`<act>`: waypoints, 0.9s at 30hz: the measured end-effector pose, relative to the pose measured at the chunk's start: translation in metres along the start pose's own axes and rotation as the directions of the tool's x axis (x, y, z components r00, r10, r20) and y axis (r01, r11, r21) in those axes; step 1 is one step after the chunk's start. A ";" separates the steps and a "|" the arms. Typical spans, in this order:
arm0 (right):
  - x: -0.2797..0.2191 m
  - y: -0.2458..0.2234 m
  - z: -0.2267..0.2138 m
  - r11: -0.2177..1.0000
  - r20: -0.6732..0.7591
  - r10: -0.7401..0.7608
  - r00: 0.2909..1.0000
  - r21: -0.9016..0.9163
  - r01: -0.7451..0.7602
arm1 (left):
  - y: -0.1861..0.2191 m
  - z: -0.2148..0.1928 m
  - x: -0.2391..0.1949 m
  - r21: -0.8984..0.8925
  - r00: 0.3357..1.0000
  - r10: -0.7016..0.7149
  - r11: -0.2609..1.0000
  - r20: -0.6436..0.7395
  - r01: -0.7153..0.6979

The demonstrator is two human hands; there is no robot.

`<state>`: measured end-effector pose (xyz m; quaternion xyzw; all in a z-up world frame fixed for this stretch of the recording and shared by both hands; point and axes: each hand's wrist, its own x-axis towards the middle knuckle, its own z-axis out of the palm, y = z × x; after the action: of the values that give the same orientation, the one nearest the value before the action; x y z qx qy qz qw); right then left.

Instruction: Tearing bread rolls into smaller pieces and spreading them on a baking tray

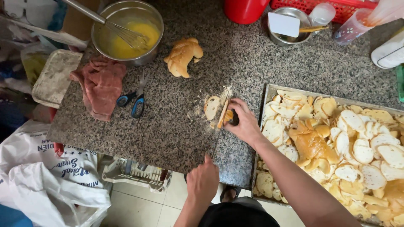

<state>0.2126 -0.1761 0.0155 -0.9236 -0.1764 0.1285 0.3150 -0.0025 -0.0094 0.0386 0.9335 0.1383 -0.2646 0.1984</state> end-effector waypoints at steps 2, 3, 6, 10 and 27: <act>0.000 0.002 0.001 1.000 0.006 0.007 1.000 -0.001 -0.007 | 0.008 0.002 0.018 0.031 0.998 0.040 0.999 -0.056 -0.039; 0.000 0.002 0.002 1.000 0.013 0.009 1.000 0.001 -0.010 | 0.010 0.003 0.026 0.065 0.991 0.077 0.995 -0.114 -0.070; 0.000 0.032 0.024 0.999 -0.149 -0.034 0.988 -0.017 0.032 | 0.020 0.008 0.061 0.000 0.989 0.093 0.996 -0.111 -0.094; 0.003 -0.002 -0.003 0.999 0.006 0.028 1.000 0.024 -0.028 | 0.010 -0.015 0.020 -0.076 0.998 -0.011 0.997 0.054 0.015; -0.003 -0.004 -0.003 1.000 0.044 -0.017 0.999 0.001 0.017 | -0.002 0.015 0.027 0.036 1.000 0.020 0.999 -0.016 -0.019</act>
<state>0.2101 -0.1754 0.0204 -0.9190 -0.1909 0.1461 0.3124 0.0126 -0.0104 0.0117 0.9404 0.1261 -0.2574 0.1832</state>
